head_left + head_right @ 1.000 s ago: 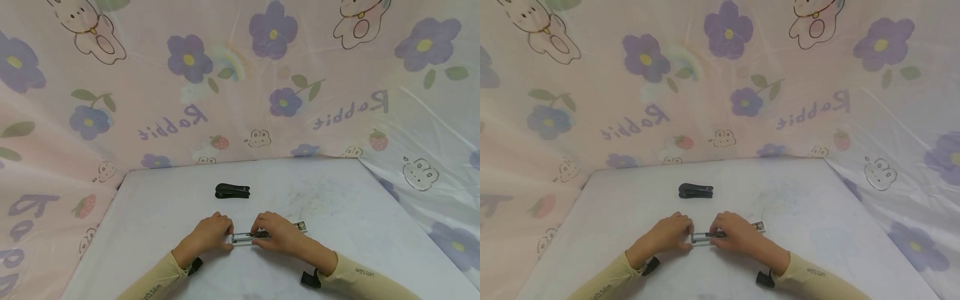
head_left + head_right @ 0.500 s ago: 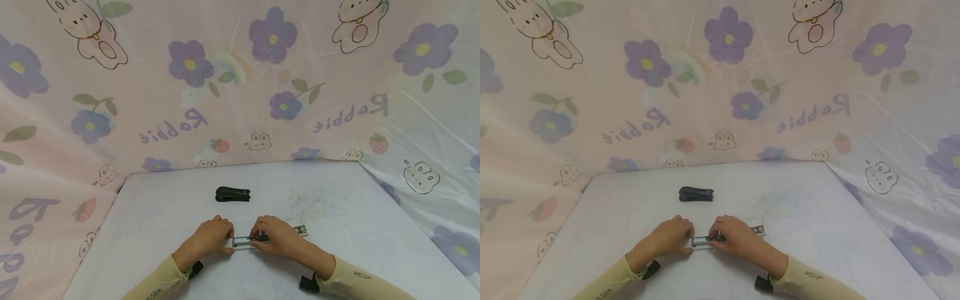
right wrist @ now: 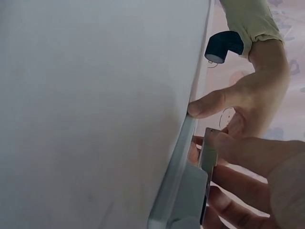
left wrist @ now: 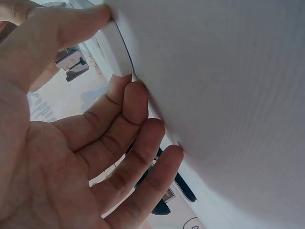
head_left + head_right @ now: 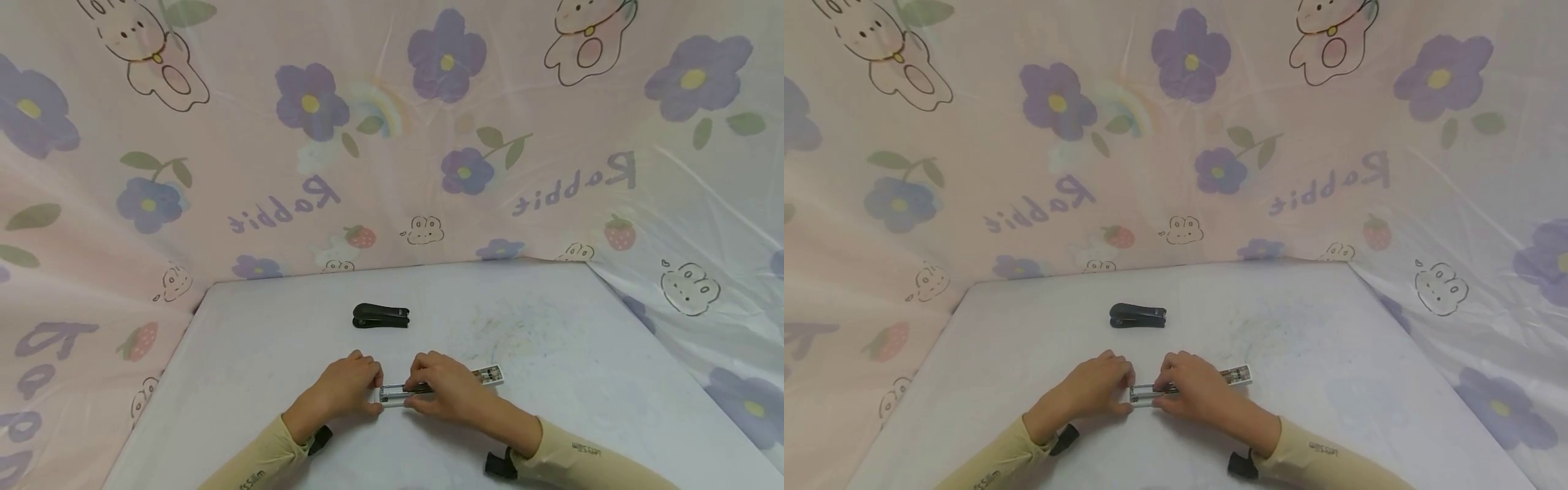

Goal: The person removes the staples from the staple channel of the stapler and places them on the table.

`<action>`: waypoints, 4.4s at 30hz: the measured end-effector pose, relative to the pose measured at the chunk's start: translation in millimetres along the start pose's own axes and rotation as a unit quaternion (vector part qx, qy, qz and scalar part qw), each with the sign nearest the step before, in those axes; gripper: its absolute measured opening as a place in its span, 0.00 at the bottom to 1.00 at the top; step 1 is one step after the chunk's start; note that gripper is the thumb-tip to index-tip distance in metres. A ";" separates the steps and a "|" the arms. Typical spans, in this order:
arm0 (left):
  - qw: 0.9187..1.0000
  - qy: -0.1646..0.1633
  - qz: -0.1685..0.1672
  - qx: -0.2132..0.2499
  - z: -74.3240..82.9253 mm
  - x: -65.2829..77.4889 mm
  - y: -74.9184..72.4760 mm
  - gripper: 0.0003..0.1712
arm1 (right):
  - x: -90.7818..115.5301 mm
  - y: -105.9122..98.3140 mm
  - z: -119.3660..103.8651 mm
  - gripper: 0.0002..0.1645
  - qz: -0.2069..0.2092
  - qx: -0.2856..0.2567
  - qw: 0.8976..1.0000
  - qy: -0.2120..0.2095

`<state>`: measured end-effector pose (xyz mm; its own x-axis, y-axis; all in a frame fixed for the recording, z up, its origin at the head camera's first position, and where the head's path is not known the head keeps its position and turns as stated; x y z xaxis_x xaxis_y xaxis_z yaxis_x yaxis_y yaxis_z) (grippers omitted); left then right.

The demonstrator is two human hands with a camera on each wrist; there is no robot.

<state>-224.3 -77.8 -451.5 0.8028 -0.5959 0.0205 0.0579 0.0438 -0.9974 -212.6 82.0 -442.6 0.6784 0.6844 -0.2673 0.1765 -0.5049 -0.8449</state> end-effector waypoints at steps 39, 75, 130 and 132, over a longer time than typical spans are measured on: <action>1.000 0.011 0.015 0.004 0.6 3.0 -6.1 0.21 | -14.6 1.7 2.4 0.12 0.034 -0.059 0.997 0.041; 1.000 0.006 0.015 -0.003 0.6 1.7 -3.4 0.22 | 19.1 -7.6 -4.1 0.07 0.001 -0.090 0.996 0.002; 0.999 0.013 -0.018 0.049 -7.4 2.8 0.6 0.23 | 28.8 1.1 -21.1 0.08 -0.121 -0.010 0.992 0.026; 0.997 0.003 -0.025 0.075 -11.9 3.1 0.3 0.25 | 23.8 -7.1 -22.0 0.07 -0.116 -0.017 0.993 0.031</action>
<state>-228.8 -89.1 -452.6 0.7933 -0.6049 0.0698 0.1865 0.1322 -0.9735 -182.0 90.4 -432.8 0.6600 0.7503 -0.0378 0.3555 -0.3562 -0.8641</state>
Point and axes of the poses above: each hand's wrist, its own x-axis away from the middle knuckle, its own y-axis out of the palm, z = x × y, the point moved 7 cm from there along -x, towards the middle knuckle, and after that the axes turned 7 degrees about -x, right-handed, at the moved point
